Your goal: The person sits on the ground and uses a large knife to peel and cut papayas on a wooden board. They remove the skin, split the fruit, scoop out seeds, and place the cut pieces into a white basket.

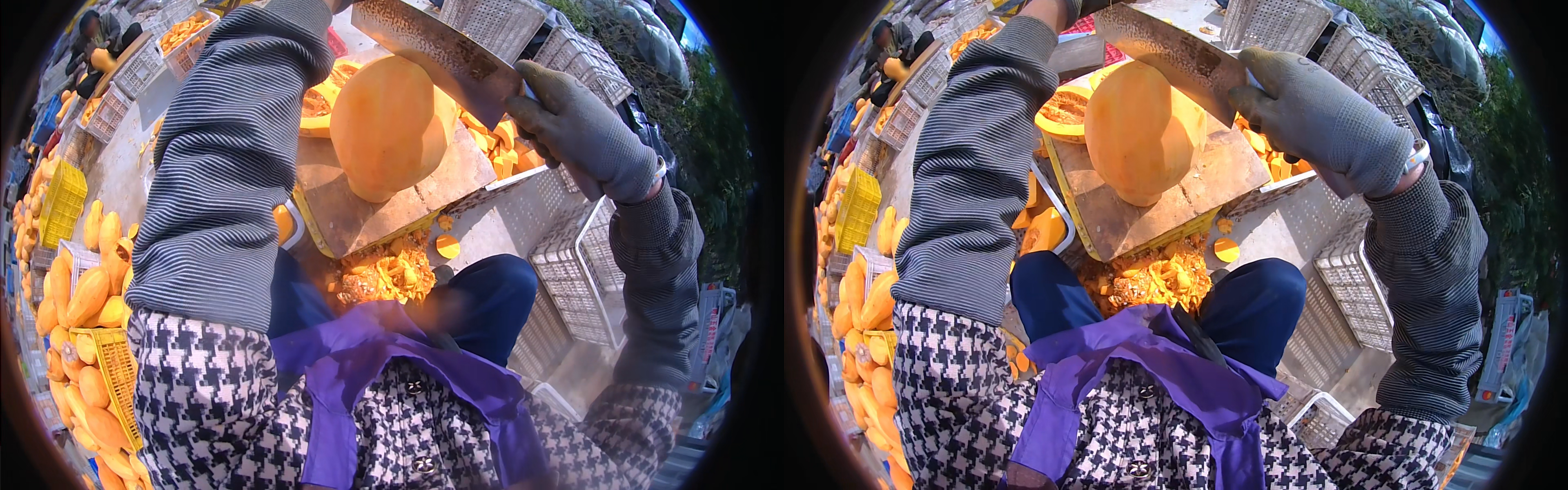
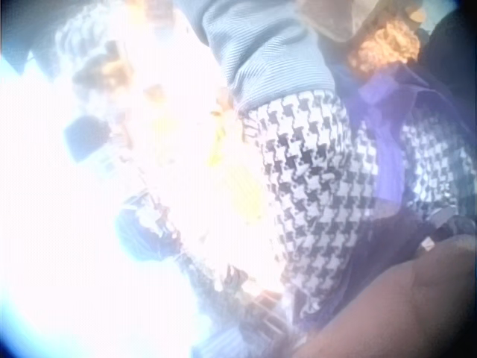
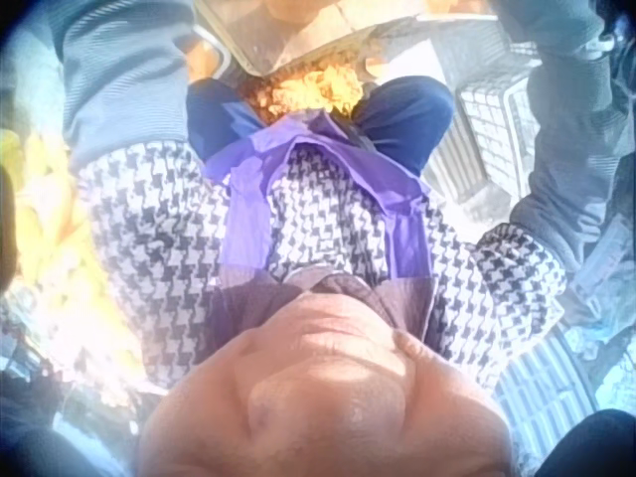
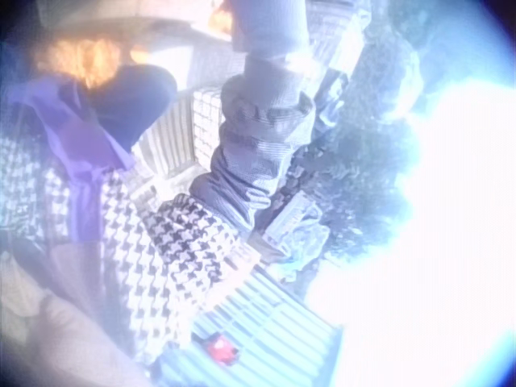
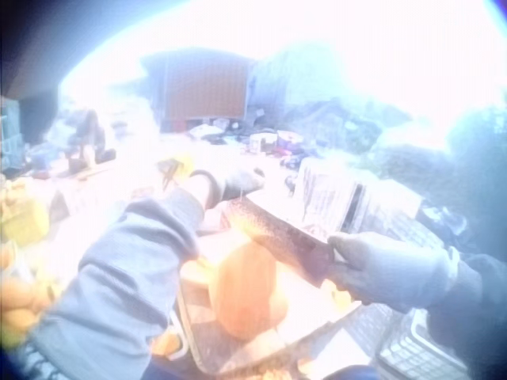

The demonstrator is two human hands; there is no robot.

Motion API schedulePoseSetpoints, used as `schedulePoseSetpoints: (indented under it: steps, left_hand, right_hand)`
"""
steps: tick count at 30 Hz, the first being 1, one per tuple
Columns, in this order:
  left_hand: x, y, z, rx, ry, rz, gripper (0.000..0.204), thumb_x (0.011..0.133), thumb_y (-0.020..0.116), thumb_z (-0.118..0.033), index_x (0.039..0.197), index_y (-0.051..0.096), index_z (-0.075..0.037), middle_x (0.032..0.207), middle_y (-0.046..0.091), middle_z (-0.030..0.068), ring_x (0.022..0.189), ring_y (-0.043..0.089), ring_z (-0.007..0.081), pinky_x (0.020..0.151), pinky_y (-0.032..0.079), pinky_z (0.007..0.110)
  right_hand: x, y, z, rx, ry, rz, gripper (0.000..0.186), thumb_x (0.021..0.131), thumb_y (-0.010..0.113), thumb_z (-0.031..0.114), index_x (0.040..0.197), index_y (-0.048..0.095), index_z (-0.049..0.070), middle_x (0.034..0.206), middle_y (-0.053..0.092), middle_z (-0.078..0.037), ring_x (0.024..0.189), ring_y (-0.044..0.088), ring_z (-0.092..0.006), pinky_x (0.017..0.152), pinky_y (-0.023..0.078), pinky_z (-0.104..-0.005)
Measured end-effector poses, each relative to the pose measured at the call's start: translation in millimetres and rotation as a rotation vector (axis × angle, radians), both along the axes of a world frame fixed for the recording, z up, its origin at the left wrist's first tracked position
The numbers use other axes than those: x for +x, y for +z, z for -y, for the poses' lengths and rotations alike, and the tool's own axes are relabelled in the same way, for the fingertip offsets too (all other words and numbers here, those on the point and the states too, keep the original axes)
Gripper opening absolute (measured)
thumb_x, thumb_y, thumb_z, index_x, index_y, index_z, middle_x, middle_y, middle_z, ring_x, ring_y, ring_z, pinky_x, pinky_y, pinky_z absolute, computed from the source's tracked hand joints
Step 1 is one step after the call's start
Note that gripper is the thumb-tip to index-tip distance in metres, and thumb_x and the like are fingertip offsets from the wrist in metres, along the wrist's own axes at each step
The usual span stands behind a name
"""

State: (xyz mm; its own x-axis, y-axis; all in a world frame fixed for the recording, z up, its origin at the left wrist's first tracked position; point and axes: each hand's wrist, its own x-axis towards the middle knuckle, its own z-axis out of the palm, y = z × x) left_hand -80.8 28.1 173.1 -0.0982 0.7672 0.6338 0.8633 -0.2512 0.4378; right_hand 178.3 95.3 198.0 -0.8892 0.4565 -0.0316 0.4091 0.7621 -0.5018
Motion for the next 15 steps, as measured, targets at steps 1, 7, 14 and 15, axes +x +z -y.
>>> schedulePoseSetpoints:
  steps: [1, 7, 14, 15]
  left_hand:
    - [-0.5, -2.5, -0.2, -0.015, -0.014, 0.006, 0.032, 0.085, 0.065, -0.028, 0.101, 0.065, 0.000, 0.096, 0.067, 0.0102, 0.089, 0.062, 0.0188, 0.081, 0.049, 0.032]
    - [0.2, -14.4, -2.6, -0.072, -0.120, 0.043, 0.032, 0.084, 0.065, -0.028, 0.100, 0.066, -0.001, 0.096, 0.067, 0.0103, 0.089, 0.062, 0.0195, 0.081, 0.049, 0.032]
    - [6.6, -26.3, -11.0, -0.121, -0.223, 0.041, 0.031, 0.083, 0.066, -0.028, 0.099, 0.066, -0.001, 0.096, 0.067, 0.0104, 0.088, 0.062, 0.0202, 0.080, 0.050, 0.032]
    - [9.7, -31.2, -10.7, -0.129, -0.236, 0.061, 0.031, 0.083, 0.066, -0.028, 0.099, 0.067, -0.001, 0.096, 0.067, 0.0104, 0.088, 0.062, 0.0203, 0.080, 0.050, 0.032]
  right_hand:
    - [-1.1, -1.1, -1.2, -0.015, 0.008, 0.007, 0.023, 0.095, 0.052, 0.022, 0.107, 0.053, 0.002, 0.069, 0.051, 0.000, 0.050, 0.048, -0.0043, 0.044, 0.042, -0.0202]
    - [-3.3, 0.5, -7.1, 0.029, 0.187, -0.007, 0.026, 0.097, 0.051, 0.025, 0.108, 0.053, 0.002, 0.068, 0.053, -0.001, 0.048, 0.050, -0.0047, 0.043, 0.044, -0.0198]
    - [-25.1, -93.0, 13.2, 0.095, 0.114, 0.110, 0.022, 0.096, 0.051, 0.018, 0.107, 0.052, 0.000, 0.086, 0.064, -0.013, 0.080, 0.063, -0.0250, 0.075, 0.052, -0.0352]
    - [-24.6, -107.6, 12.5, 0.124, 0.075, 0.177, 0.021, 0.095, 0.052, 0.017, 0.108, 0.052, 0.000, 0.093, 0.066, -0.016, 0.089, 0.064, -0.0293, 0.084, 0.050, -0.0386]
